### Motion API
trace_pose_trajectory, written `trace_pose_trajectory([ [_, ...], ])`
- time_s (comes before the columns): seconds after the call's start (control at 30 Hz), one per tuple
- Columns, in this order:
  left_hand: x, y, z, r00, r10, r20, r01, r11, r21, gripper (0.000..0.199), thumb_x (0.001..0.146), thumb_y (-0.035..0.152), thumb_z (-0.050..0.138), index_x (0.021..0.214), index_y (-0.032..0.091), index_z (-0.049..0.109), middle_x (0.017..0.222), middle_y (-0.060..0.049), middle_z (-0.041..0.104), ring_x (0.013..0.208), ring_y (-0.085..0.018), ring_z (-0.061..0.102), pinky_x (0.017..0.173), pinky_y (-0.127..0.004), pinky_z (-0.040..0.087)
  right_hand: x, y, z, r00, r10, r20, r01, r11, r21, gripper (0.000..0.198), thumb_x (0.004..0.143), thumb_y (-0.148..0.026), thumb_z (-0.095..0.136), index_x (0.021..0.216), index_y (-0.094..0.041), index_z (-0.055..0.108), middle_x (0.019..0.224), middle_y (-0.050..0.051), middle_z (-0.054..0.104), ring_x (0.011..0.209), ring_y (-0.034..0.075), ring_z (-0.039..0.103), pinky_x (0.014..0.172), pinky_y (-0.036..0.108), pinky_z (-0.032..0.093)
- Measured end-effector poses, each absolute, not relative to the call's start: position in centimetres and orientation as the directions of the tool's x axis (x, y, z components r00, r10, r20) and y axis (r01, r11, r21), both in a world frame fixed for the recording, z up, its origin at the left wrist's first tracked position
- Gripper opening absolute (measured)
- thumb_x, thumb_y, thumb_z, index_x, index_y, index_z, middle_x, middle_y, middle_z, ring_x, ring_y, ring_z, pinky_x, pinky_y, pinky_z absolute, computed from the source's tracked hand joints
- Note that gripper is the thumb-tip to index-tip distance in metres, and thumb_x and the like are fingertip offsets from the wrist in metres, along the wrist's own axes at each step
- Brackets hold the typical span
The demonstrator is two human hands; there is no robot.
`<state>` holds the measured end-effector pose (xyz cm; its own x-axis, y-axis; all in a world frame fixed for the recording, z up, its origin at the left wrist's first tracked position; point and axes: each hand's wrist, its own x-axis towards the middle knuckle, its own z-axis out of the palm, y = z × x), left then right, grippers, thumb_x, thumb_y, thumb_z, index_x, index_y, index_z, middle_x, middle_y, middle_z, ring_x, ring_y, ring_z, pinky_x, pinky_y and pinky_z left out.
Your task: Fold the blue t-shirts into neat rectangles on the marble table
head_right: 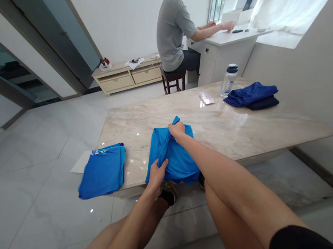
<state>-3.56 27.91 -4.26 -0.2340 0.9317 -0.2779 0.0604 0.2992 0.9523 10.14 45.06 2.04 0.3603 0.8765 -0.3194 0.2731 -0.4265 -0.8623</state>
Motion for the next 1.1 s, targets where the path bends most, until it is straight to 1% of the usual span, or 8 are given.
trace_pose_trajectory([
  [0.2,-6.2,27.8,-5.0,-0.220,0.955,-0.200,0.055,0.217,0.975,0.049,0.086,0.055,0.087,0.116,0.016,0.080,0.120,-0.018,0.083,0.133,-0.040,0.070,0.116,-0.048,0.054,8.3,44.8,2.3,0.290,0.907,-0.304,0.219,-0.372,-0.902,0.014,0.100,-0.029,0.061,0.102,-0.019,0.071,0.098,0.009,0.076,0.078,0.022,0.074,0.061,0.029,0.063],
  [0.37,-7.2,28.4,-4.8,-0.264,0.937,-0.230,0.031,0.246,0.969,0.049,0.086,0.051,0.087,0.118,0.015,0.081,0.117,-0.018,0.084,0.132,-0.040,0.071,0.117,-0.051,0.053,6.6,45.0,2.1,0.277,0.913,-0.300,0.202,-0.361,-0.910,0.021,0.105,-0.033,0.056,0.109,-0.018,0.070,0.097,0.008,0.075,0.081,0.022,0.073,0.065,0.029,0.064],
  [0.6,-7.8,28.2,-4.9,-0.284,0.922,-0.263,0.093,0.300,0.949,0.037,0.087,0.045,0.085,0.109,0.016,0.080,0.114,-0.016,0.084,0.119,-0.034,0.076,0.104,-0.042,0.059,5.9,44.3,2.2,0.135,0.937,-0.323,0.151,-0.341,-0.928,0.019,0.107,-0.039,0.063,0.111,-0.021,0.067,0.097,0.005,0.075,0.075,0.016,0.074,0.063,0.024,0.062],
  [0.7,-8.4,28.2,-5.0,-0.295,0.916,-0.273,0.133,0.322,0.937,0.036,0.087,0.047,0.084,0.104,0.016,0.079,0.111,-0.016,0.084,0.113,-0.033,0.076,0.100,-0.040,0.059,6.9,43.9,2.7,-0.024,0.944,-0.328,0.177,-0.319,-0.931,0.015,0.108,-0.034,0.061,0.107,-0.019,0.065,0.104,0.007,0.076,0.075,0.016,0.074,0.060,0.024,0.061],
  [0.8,-9.2,28.4,-5.0,-0.289,0.920,-0.266,0.170,0.323,0.931,0.037,0.085,0.050,0.085,0.101,0.016,0.077,0.107,-0.015,0.084,0.110,-0.031,0.076,0.096,-0.037,0.059,9.0,43.6,3.2,-0.033,0.946,-0.323,0.280,-0.301,-0.912,0.007,0.101,-0.022,0.069,0.097,-0.017,0.066,0.096,0.008,0.076,0.074,0.017,0.073,0.059,0.023,0.058],
  [0.87,-9.6,28.7,-4.8,-0.285,0.924,-0.254,0.218,0.321,0.922,0.037,0.085,0.051,0.084,0.097,0.017,0.076,0.102,-0.013,0.083,0.107,-0.031,0.075,0.092,-0.036,0.058,10.8,43.3,3.6,-0.076,0.957,-0.281,0.484,-0.211,-0.850,0.009,0.098,-0.016,0.071,0.089,-0.017,0.067,0.085,0.006,0.075,0.074,0.018,0.072,0.061,0.024,0.056],
  [0.97,-10.0,29.0,-4.7,-0.284,0.932,-0.227,0.354,0.322,0.878,0.030,0.089,0.046,0.080,0.093,0.017,0.074,0.095,-0.010,0.081,0.102,-0.029,0.074,0.089,-0.035,0.056,13.2,41.8,3.8,-0.279,0.930,-0.240,0.789,0.079,-0.610,0.017,0.092,-0.013,0.078,0.078,-0.018,0.071,0.075,0.005,0.073,0.082,0.022,0.073,0.073,0.025,0.054],
  [1.1,-10.1,29.1,-4.5,-0.266,0.946,-0.186,0.505,0.301,0.809,0.018,0.094,0.036,0.073,0.093,0.018,0.072,0.097,-0.010,0.079,0.098,-0.028,0.073,0.090,-0.034,0.053,15.0,37.5,3.1,-0.477,0.812,-0.337,0.857,0.343,-0.385,0.019,0.086,-0.030,0.092,0.078,-0.020,0.078,0.084,0.009,0.078,0.091,0.028,0.076,0.080,0.028,0.053],
])
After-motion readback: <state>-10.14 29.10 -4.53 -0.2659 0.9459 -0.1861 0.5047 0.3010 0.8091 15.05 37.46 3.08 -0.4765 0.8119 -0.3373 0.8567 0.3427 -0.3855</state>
